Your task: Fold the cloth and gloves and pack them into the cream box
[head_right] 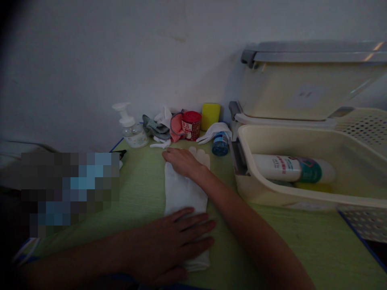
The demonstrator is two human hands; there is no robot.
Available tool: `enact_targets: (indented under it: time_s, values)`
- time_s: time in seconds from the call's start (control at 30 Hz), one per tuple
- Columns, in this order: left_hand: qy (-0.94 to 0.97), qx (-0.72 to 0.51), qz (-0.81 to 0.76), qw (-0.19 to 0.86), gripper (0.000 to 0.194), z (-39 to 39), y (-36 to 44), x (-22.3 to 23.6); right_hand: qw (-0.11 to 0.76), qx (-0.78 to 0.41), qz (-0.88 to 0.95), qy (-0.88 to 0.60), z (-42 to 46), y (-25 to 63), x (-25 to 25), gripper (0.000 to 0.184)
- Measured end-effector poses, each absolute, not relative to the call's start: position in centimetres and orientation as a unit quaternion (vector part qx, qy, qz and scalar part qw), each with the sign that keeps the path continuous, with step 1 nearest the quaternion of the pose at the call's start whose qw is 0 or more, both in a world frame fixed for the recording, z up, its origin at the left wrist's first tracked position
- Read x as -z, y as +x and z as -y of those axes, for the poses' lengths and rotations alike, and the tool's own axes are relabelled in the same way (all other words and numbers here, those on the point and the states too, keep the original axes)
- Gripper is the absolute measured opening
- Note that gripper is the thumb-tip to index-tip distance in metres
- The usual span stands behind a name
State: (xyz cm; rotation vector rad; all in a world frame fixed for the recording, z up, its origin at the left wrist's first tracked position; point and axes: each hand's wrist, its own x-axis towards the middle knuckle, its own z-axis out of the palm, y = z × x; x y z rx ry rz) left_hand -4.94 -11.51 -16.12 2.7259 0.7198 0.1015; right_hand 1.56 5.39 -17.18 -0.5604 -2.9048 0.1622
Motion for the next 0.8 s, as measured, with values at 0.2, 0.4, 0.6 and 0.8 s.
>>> enact_targets:
  time_s: [0.2,0.4,0.6,0.8]
  values:
    - [0.954,-0.035,-0.255,0.151,0.054,11.5,-4.9,16.2,0.095,-0.082,0.974,-0.189,-5.3,1.6,16.8,0.022]
    - [0.956,-0.037,-0.254,0.141,0.056,11.5,-5.0,16.3,0.096,-0.137,0.971,-0.173,-6.1,1.4,16.8,0.018]
    - [0.957,-0.035,-0.250,0.145,0.056,11.4,-4.9,16.4,0.085,-0.167,0.968,-0.169,-6.3,1.3,16.2,0.019]
    - [0.955,-0.032,-0.256,0.148,0.055,11.5,-5.0,16.2,0.098,-0.159,0.966,-0.178,-6.1,1.3,16.0,0.017]
